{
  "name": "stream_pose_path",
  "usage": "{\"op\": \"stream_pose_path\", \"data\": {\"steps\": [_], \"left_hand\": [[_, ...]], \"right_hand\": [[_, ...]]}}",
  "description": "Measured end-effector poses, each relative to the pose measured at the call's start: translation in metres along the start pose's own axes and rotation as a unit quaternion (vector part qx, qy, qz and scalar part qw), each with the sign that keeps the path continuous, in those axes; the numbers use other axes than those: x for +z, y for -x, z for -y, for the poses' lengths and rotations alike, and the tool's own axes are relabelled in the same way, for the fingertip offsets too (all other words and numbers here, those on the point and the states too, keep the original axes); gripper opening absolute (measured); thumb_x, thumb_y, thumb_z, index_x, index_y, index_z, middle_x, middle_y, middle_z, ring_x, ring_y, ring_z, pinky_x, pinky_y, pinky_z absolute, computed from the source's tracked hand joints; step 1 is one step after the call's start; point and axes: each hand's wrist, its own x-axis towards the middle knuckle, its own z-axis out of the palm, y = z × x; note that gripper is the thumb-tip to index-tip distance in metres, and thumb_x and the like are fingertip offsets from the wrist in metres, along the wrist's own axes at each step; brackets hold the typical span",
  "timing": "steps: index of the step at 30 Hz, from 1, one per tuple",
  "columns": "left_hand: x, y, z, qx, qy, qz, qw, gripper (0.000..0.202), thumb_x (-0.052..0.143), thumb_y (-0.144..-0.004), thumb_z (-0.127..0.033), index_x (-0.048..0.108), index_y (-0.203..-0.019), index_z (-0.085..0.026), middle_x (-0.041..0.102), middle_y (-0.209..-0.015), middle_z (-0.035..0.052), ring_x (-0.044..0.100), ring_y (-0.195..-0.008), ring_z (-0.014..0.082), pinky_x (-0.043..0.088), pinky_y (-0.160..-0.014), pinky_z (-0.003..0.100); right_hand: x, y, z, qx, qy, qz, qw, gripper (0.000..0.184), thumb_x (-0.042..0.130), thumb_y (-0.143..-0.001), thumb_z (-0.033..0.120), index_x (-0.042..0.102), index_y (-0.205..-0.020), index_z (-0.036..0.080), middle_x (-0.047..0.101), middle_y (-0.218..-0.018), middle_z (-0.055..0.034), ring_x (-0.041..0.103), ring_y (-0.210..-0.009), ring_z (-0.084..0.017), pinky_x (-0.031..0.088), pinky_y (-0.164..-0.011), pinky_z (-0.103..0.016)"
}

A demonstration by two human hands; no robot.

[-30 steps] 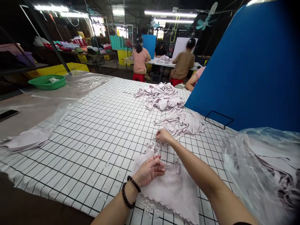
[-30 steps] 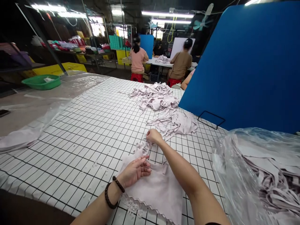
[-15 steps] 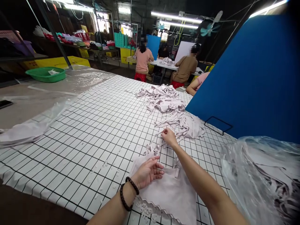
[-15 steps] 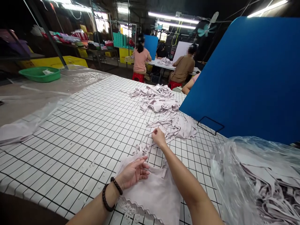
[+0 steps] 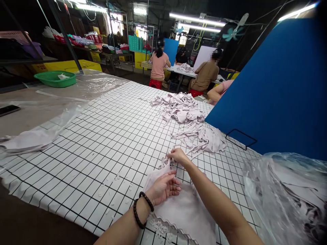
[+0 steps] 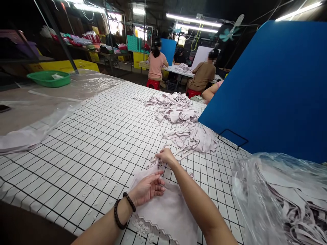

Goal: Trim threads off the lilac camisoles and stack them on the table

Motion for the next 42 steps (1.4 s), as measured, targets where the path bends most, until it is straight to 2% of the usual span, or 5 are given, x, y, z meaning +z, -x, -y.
{"op": "stream_pose_path", "data": {"steps": [21,26,32,35,42], "left_hand": [[-0.002,0.0,0.0,-0.01,0.008,0.001,1.0,0.047,0.056,-0.086,-0.034,0.036,-0.125,-0.016,0.065,-0.081,0.0042,0.066,-0.069,0.0177,0.048,-0.062,0.028],[0.001,0.001,-0.002,-0.001,0.053,-0.005,0.999,0.053,0.049,-0.087,-0.051,0.044,-0.126,-0.016,0.067,-0.086,0.0079,0.066,-0.07,0.0181,0.05,-0.068,0.031],[0.006,0.007,-0.008,0.08,0.078,0.027,0.993,0.059,0.047,-0.086,-0.058,0.053,-0.121,-0.011,0.065,-0.103,0.0148,0.066,-0.086,0.0207,0.049,-0.084,0.035],[0.006,0.008,-0.005,0.095,-0.01,0.004,0.995,0.046,0.057,-0.085,-0.048,0.059,-0.111,-0.01,0.066,-0.103,0.0143,0.065,-0.084,0.0182,0.05,-0.079,0.031],[0.003,0.005,0.006,0.092,-0.142,-0.029,0.985,0.039,0.06,-0.082,-0.047,0.062,-0.098,-0.011,0.066,-0.092,0.0093,0.066,-0.073,0.0129,0.051,-0.067,0.024]], "right_hand": [[-0.059,-0.003,0.029,-0.058,-0.333,-0.067,0.939,0.02,0.062,-0.081,0.026,0.063,-0.098,0.015,0.068,-0.103,-0.0077,0.05,-0.049,-0.004,0.034,-0.033,-0.014],[-0.044,0.045,0.022,-0.301,-0.048,-0.065,0.95,0.027,0.054,-0.088,0.031,0.065,-0.108,0.018,0.068,-0.096,-0.0074,0.064,-0.076,-0.016,0.055,-0.066,-0.029],[-0.038,0.087,-0.014,-0.532,0.331,-0.031,0.779,0.039,0.04,-0.091,0.011,0.055,-0.126,0.02,0.064,-0.114,-0.0109,0.059,-0.101,-0.02,0.051,-0.082,-0.034],[-0.04,0.09,-0.024,-0.548,0.382,-0.048,0.742,0.041,0.04,-0.088,0.007,0.053,-0.127,0.016,0.064,-0.113,-0.0123,0.059,-0.097,-0.021,0.05,-0.08,-0.035],[-0.05,0.111,-0.006,-0.429,0.339,0.032,0.836,0.049,0.046,-0.079,0.006,0.058,-0.122,0.026,0.053,-0.133,-0.0073,0.058,-0.103,-0.02,0.047,-0.083,-0.035]]}}
